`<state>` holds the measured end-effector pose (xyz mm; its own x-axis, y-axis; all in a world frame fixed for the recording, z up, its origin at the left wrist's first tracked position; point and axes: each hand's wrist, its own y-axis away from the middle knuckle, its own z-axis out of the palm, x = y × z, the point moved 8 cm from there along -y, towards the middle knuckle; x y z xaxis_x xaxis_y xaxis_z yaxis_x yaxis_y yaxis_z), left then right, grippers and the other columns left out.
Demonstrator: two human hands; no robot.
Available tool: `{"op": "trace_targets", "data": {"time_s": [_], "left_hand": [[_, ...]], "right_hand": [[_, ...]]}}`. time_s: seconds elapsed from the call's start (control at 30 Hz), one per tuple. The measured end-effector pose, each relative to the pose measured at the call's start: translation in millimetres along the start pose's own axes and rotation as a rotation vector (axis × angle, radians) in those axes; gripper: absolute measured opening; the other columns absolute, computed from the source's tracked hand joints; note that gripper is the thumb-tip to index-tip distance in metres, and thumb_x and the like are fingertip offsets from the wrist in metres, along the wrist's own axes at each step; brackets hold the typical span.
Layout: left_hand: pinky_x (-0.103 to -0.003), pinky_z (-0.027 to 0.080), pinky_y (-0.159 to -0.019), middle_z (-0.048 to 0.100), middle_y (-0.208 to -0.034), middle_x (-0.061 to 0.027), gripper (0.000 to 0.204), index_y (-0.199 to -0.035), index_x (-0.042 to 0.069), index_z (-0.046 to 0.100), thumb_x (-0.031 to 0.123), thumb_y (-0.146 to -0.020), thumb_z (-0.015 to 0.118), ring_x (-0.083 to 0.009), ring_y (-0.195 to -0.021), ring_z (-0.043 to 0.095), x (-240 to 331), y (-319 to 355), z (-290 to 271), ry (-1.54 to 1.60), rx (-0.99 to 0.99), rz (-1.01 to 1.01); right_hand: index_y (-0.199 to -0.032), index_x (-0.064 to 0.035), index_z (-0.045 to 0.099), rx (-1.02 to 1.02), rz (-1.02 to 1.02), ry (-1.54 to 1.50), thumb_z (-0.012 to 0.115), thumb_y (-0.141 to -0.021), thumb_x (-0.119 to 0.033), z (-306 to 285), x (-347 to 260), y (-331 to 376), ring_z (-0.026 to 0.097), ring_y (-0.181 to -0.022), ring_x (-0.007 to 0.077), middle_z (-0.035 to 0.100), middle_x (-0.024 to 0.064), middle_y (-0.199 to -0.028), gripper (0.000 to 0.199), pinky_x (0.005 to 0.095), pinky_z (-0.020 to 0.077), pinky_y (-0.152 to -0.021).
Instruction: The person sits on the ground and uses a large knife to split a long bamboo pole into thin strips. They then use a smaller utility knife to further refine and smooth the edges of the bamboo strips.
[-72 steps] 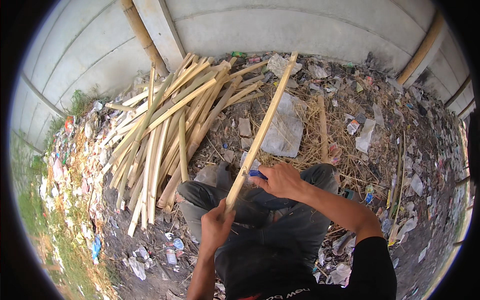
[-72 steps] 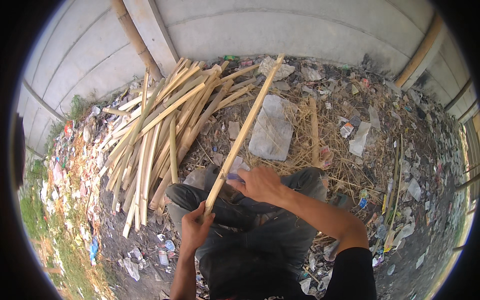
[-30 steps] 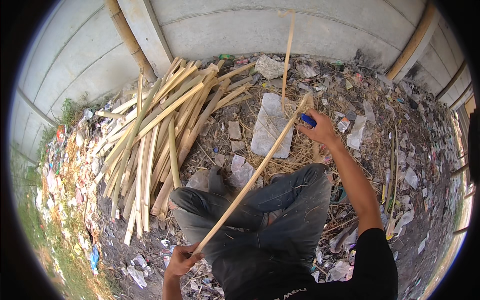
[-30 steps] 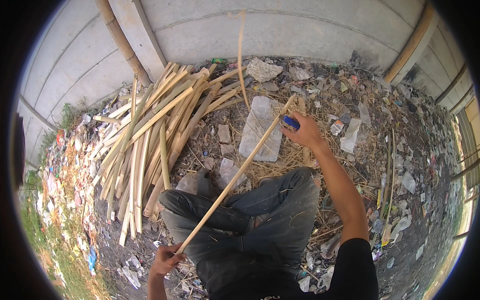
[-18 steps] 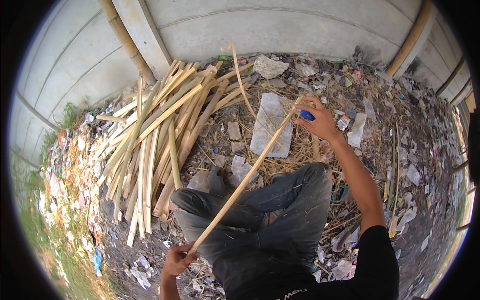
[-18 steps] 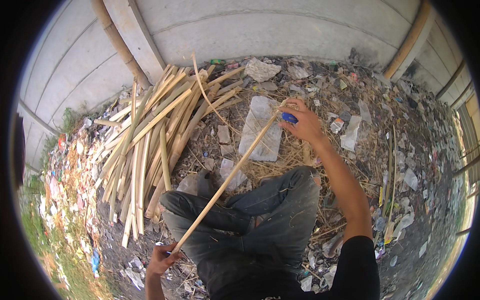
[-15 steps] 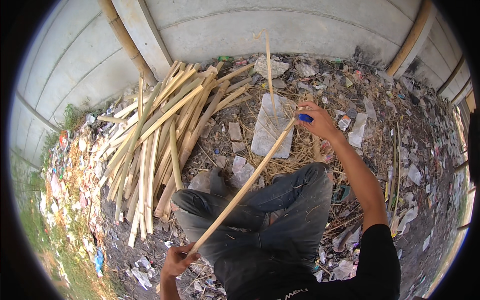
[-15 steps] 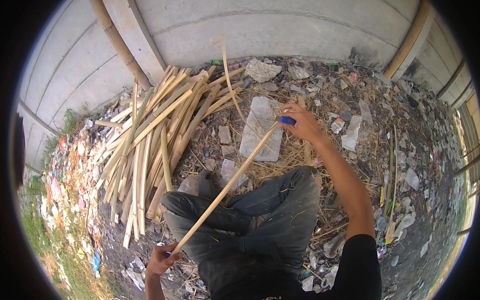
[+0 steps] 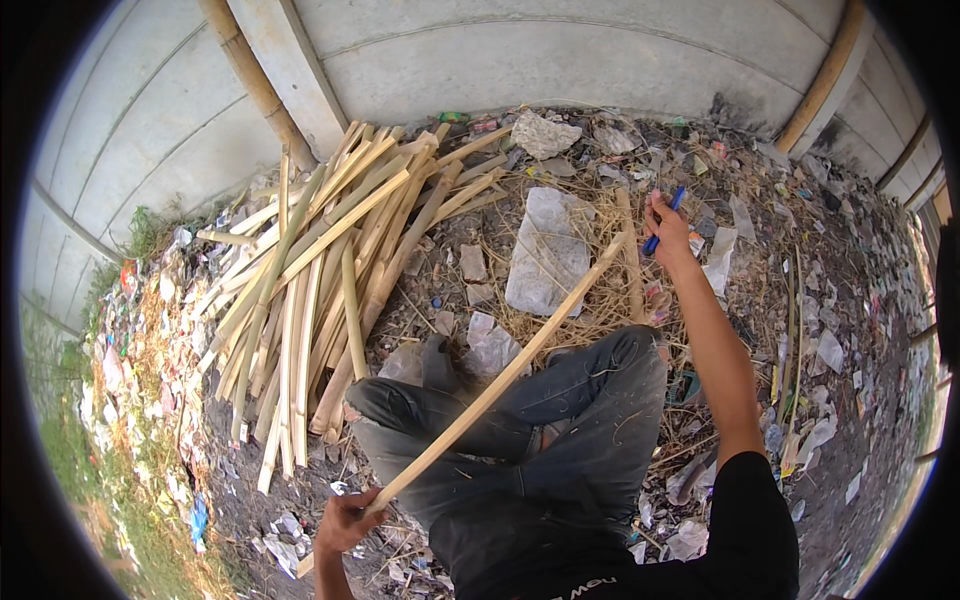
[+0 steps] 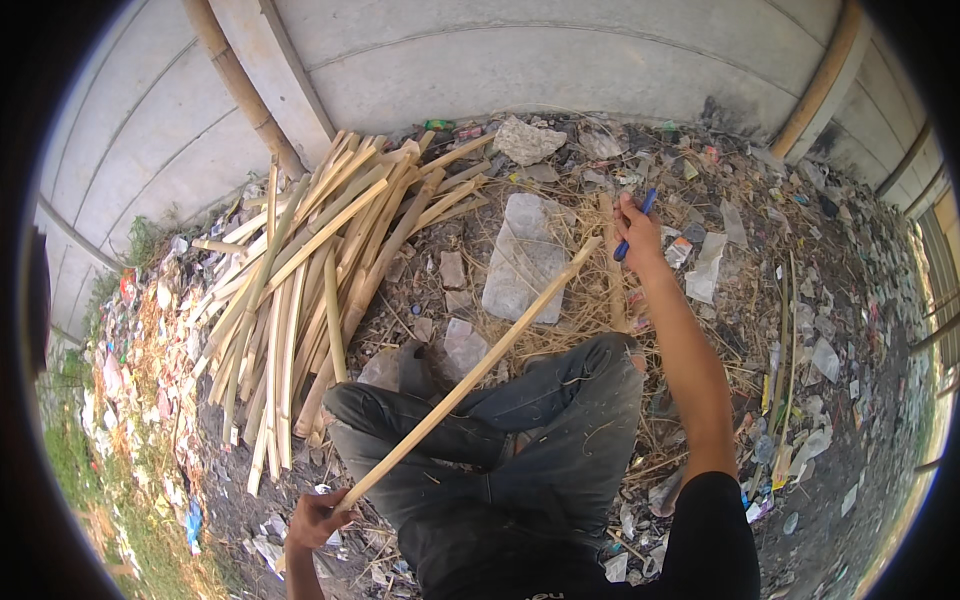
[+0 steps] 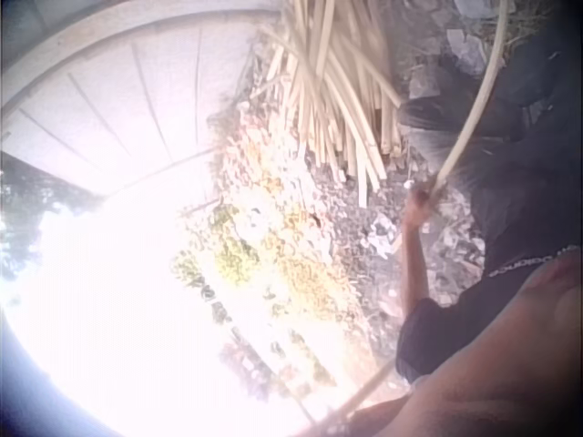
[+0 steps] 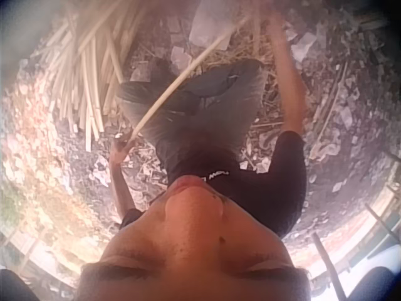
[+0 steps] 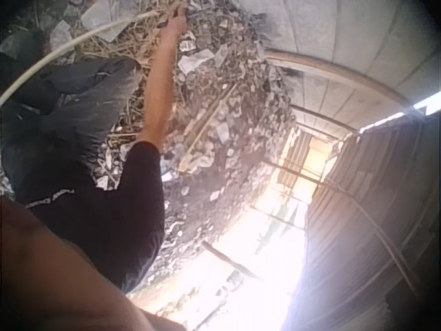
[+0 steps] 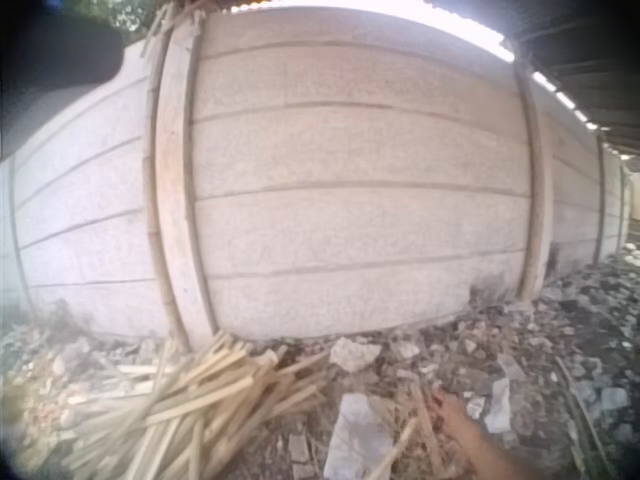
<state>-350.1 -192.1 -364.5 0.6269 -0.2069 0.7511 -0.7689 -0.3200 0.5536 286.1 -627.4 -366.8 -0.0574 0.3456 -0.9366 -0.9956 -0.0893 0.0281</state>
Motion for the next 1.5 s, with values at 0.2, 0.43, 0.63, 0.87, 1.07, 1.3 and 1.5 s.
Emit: {"op": "trace_targets", "data": {"time_s": [0.2, 0.43, 0.63, 0.87, 1.07, 1.3, 1.5], "left_hand": [[-0.026, 0.054, -0.076, 0.076, -0.099, -0.0107, 0.05, -0.128, -0.012, 0.069, 0.013, -0.089, 0.085, -0.009, -0.086, 0.065, -8.3, -7.8, 22.3, -0.006, 0.089, 0.053], [-0.028, 0.056, -0.081, 0.077, -0.101, -0.0126, 0.046, -0.127, -0.013, 0.068, 0.016, -0.092, 0.082, -0.0117, -0.091, 0.069, 48.8, -48.7, 77.3, 0.144, 0.264, 0.203], [-0.03, 0.056, -0.082, 0.077, -0.098, -0.0122, 0.04, -0.122, -0.009, 0.07, 0.012, -0.091, 0.083, -0.0144, -0.091, 0.071, 115.1, -73.9, 94.3, 0.032, 0.449, 0.37], [-0.036, 0.058, -0.081, 0.077, -0.099, -0.0195, 0.037, -0.119, -0.003, 0.073, 0.01, -0.086, 0.083, -0.0275, -0.089, 0.077, 152.6, -80.4, 97.2, -0.121, 0.653, 0.451], [-0.042, 0.058, -0.078, 0.075, -0.096, -0.0215, 0.037, -0.118, -0.002, 0.073, 0.01, -0.084, 0.082, -0.0383, -0.088, 0.075, 155.4, -68.2, 98.6, -0.255, 0.664, 0.361], [-0.04, 0.056, -0.073, 0.072, -0.09, -0.0209, 0.036, -0.117, -0.005, 0.072, 0.008, -0.085, 0.081, -0.0363, -0.08, 0.073, 140.3, -36.2, 118.4, -0.216, 0.597, 0.395], [-0.038, 0.053, -0.069, 0.068, -0.086, -0.0193, 0.036, -0.12, -0.006, 0.071, 0.005, -0.086, 0.079, -0.0326, -0.073, 0.068, 175.3, -64.1, 96.5, -0.218, 0.693, 0.496]], "right_hand": [[-0.108, 0.0004, 0.069, 0.705, -0.092, 0.805, 0.071, -0.101, -0.049, -95.3, -52.8, 2.6, 0.055, -0.065, 0.022, 0.064, 0.0026, -0.084, 0.05, 0.0356, 0.0467, -0.066], [-0.107, 0.0016, 0.064, -0.177, -0.107, 0.86, 0.056, -0.107, -0.051, 82.5, 44.6, 132.9, 0.057, -0.073, 0.026, 0.061, 0.0129, -0.078, 0.053, 0.0406, 0.0455, -0.072], [-0.091, 0.0007, 0.067, -0.702, -0.211, 1.14, 0.055, -0.106, -0.049, 200.7, 50.5, 273.5, 0.068, -0.069, 0.0456, 0.067, 0.0232, -0.07, 0.053, 0.0536, 0.0512, -0.063], [-0.085, -0.0018, 0.065, -0.899, -0.246, 1.205, 0.054, -0.106, -0.052, 234.5, 59.0, 326.0, 0.069, -0.068, 0.0472, 0.068, 0.0245, -0.068, 0.056, 0.056, 0.0548, -0.063], [-0.091, -0.0006, 0.067, -0.643, -0.26, 1.253, 0.049, -0.108, -0.054, 209.6, 82.5, 267.5, 0.07, -0.077, 0.0483, 0.069, 0.0275, -0.075, 0.059, 0.0579, 0.0545, -0.068], [-0.084, 0.0026, 0.066, -0.486, -0.084, 1.246, 0.046, -0.111, -0.049, 165.5, 55.8, 192.0, 0.066, -0.07, 0.0478, 0.065, 0.0255, -0.07, 0.061, 0.0549, 0.0506, -0.066], [-0.09, 0.0005, 0.062, -0.563, -0.221, 1.14, 0.05, -0.109, -0.048, 190.5, 36.4, 249.5, 0.067, -0.069, 0.0485, 0.065, 0.0241, -0.067, 0.053, 0.0566, 0.0513, -0.064]]}}
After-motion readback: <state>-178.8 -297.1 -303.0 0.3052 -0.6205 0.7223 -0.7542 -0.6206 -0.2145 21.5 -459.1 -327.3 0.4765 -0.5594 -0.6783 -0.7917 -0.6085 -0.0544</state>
